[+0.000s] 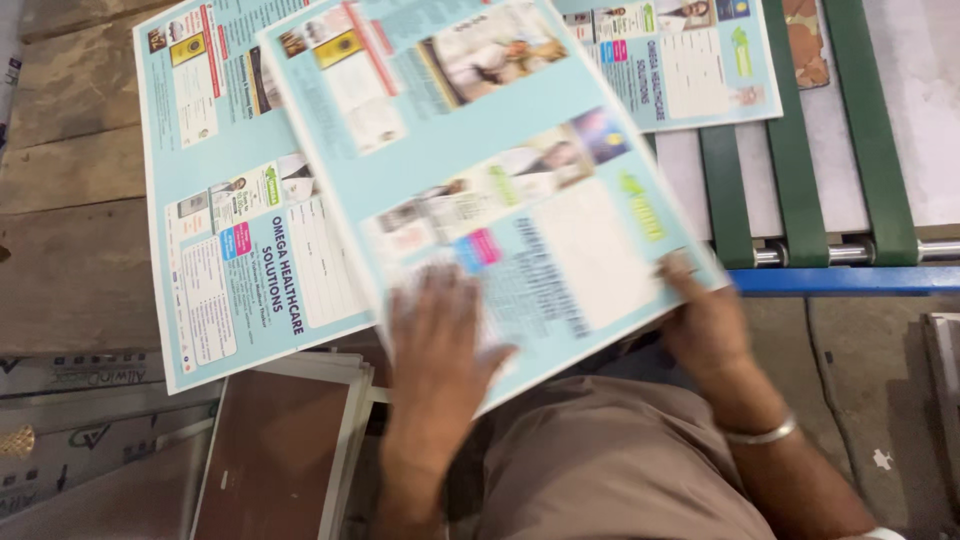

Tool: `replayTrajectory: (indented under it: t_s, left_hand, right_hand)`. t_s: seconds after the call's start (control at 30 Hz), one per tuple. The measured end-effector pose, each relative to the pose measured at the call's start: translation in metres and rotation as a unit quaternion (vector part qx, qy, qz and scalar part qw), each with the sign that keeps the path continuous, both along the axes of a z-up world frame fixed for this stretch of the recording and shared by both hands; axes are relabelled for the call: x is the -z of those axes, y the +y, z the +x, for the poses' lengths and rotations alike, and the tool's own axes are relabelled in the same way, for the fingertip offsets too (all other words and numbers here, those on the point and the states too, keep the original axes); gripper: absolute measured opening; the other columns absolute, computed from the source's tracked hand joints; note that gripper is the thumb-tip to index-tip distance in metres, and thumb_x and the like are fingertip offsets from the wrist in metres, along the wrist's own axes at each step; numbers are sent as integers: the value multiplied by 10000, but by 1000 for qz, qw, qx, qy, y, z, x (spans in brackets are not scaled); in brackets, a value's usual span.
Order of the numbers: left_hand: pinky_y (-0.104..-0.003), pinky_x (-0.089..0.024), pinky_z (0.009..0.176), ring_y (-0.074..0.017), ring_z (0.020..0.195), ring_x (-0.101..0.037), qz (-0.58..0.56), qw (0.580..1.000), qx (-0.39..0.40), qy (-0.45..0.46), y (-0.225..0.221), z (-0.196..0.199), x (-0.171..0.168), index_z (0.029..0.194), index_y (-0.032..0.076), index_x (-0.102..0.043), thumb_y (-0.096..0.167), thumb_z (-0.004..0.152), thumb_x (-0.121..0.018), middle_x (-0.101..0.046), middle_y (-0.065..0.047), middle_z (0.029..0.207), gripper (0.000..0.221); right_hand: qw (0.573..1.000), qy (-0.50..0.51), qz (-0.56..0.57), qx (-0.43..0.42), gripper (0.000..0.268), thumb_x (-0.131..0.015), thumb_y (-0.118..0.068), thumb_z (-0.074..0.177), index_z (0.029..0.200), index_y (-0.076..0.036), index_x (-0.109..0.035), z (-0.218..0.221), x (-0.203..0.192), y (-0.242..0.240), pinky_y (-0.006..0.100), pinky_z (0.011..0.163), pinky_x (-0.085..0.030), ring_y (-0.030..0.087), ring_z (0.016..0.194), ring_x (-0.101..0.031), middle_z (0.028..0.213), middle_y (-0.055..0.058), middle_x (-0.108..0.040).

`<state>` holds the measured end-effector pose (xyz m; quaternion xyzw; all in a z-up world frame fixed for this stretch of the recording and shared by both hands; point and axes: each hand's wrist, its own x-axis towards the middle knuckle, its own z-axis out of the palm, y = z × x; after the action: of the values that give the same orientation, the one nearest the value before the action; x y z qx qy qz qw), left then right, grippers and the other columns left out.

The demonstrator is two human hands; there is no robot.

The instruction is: The person picks up printed paper sheets from a stack on the left and places them onto a conveyor belt on the right one at a time.

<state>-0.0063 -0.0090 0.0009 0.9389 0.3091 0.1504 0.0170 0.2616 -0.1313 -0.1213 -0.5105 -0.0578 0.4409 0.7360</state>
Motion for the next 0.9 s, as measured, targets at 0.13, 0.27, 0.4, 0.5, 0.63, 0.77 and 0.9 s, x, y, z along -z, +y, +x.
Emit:
replayTrajectory:
  t_s: [0.13, 0.27, 0.4, 0.5, 0.63, 0.77, 0.9]
  left_hand:
    - [-595, -240, 1191, -408, 1431, -398, 36, 996, -84, 10, 36, -40, -2, 1417, -72, -536, 435, 840, -736, -500, -262, 1485, 794]
    - [-500, -406, 1165, -366, 1379, -525, 72, 994, -80, 25, 49, -51, 4, 1368, -28, -603, 229, 878, -759, -602, -217, 1421, 575]
    - [-488, -483, 1108, -369, 1310, -588, 114, 992, -60, -8, 49, -51, 9, 1306, -31, -636, 125, 817, -784, -641, -215, 1358, 534]
    - [-473, -500, 1110, -354, 1294, -608, 124, 989, -76, -25, 50, -49, 12, 1310, -34, -646, 54, 828, -769, -649, -212, 1351, 505]
    - [-444, -533, 1077, -324, 1251, -657, 144, 986, -76, -39, 53, -51, 13, 1253, -6, -687, 53, 833, -767, -699, -172, 1292, 432]
    - [-418, -557, 1038, -300, 1205, -694, 161, 984, -68, -48, 59, -52, 13, 1206, 8, -721, 41, 858, -763, -733, -154, 1241, 352]
    - [-412, -564, 978, -295, 1168, -703, 159, 983, -71, -56, 62, -55, 14, 1179, 18, -733, 71, 874, -784, -740, -148, 1213, 314]
  right_hand:
    - [986, -87, -53, 134, 195, -625, -60, 1015, 1187, 31, -635, 60, 23, -20, 309, 868, -615, 160, 961, -715, 1057, 90, -686]
    - [969, -129, 62, 201, 267, -622, 77, 1044, 1310, 99, -607, 99, 46, -39, 308, 931, -601, 182, 1022, -693, 1154, 104, -672]
    - [958, -121, 25, 258, 298, -598, 83, 994, 1292, 66, -584, 107, 57, -69, 316, 906, -621, 183, 1005, -706, 1136, 88, -686]
    - [957, -118, -25, 265, 271, -602, 58, 1025, 1295, 82, -585, 89, 65, -97, 320, 988, -634, 199, 1058, -722, 1153, 113, -689]
    - [957, -128, -32, 259, 292, -613, 78, 1053, 1342, 117, -603, 55, 75, -127, 318, 969, -595, 197, 1073, -689, 1199, 125, -668]
    - [956, -161, -16, 246, 307, -625, 57, 1039, 1340, 102, -591, 45, 77, -127, 303, 962, -580, 185, 1081, -687, 1230, 134, -674]
    - [956, -195, 5, 220, 312, -648, 22, 1047, 1347, 92, -600, 67, 79, -95, 293, 928, -565, 177, 1060, -680, 1217, 134, -675]
